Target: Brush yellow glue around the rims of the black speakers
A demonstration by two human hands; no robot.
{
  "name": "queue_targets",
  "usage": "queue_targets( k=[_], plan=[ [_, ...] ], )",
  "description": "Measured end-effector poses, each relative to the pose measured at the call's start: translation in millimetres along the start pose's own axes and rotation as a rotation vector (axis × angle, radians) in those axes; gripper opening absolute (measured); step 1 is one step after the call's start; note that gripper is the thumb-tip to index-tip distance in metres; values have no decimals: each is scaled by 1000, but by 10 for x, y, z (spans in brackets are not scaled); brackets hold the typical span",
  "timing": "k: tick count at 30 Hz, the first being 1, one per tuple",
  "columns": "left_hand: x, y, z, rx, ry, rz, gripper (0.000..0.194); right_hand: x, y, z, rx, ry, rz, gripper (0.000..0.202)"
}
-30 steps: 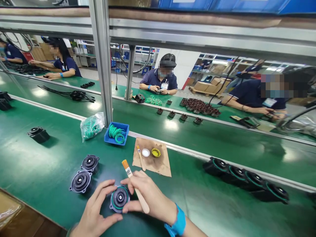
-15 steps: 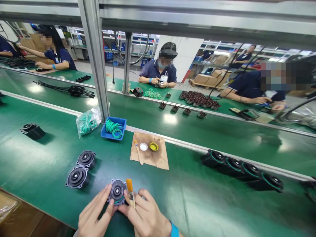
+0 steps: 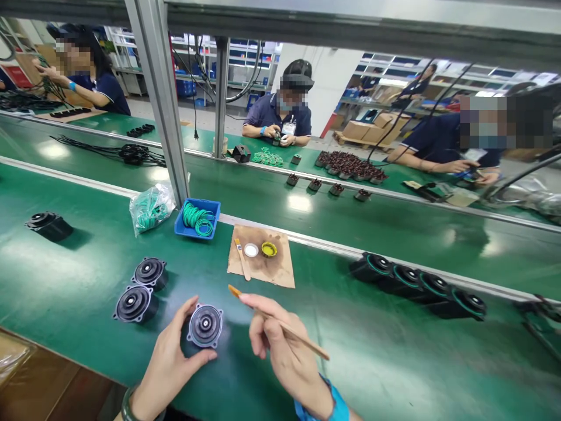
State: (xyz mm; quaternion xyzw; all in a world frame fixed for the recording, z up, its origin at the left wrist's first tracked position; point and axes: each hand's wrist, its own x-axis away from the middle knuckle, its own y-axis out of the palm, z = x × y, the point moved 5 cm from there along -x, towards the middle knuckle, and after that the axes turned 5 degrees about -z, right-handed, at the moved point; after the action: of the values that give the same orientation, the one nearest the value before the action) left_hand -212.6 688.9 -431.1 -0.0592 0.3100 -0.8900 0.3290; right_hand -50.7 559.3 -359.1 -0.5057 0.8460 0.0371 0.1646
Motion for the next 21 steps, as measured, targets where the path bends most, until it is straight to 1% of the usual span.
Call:
queue_targets(
  k=[2,3,6,8,11,15,21],
  plan=[
    [-50,25,13,49,-47,-46,65,2,-25,40,33,78,31,42],
    [-67,28,22,75,-63,-56,59,11,-17,82,28,143,27,44],
    [-89,21,43,129,-83,-60,56,71,71,239,-127,400,-45,46],
    [-86,14,41,144,-93,-51,56,111,133,292,-217,515,-82,49],
    [-75,13,32,148,-105,-41,56,129,180,304,-220,559,-98,54],
    [-66,12,34,153,-113,-36,56,132,229,335,-180,568,-128,56],
    [-70,14,30,171,-121,-35,56,101,252,413,-99,504,-156,50]
  ],
)
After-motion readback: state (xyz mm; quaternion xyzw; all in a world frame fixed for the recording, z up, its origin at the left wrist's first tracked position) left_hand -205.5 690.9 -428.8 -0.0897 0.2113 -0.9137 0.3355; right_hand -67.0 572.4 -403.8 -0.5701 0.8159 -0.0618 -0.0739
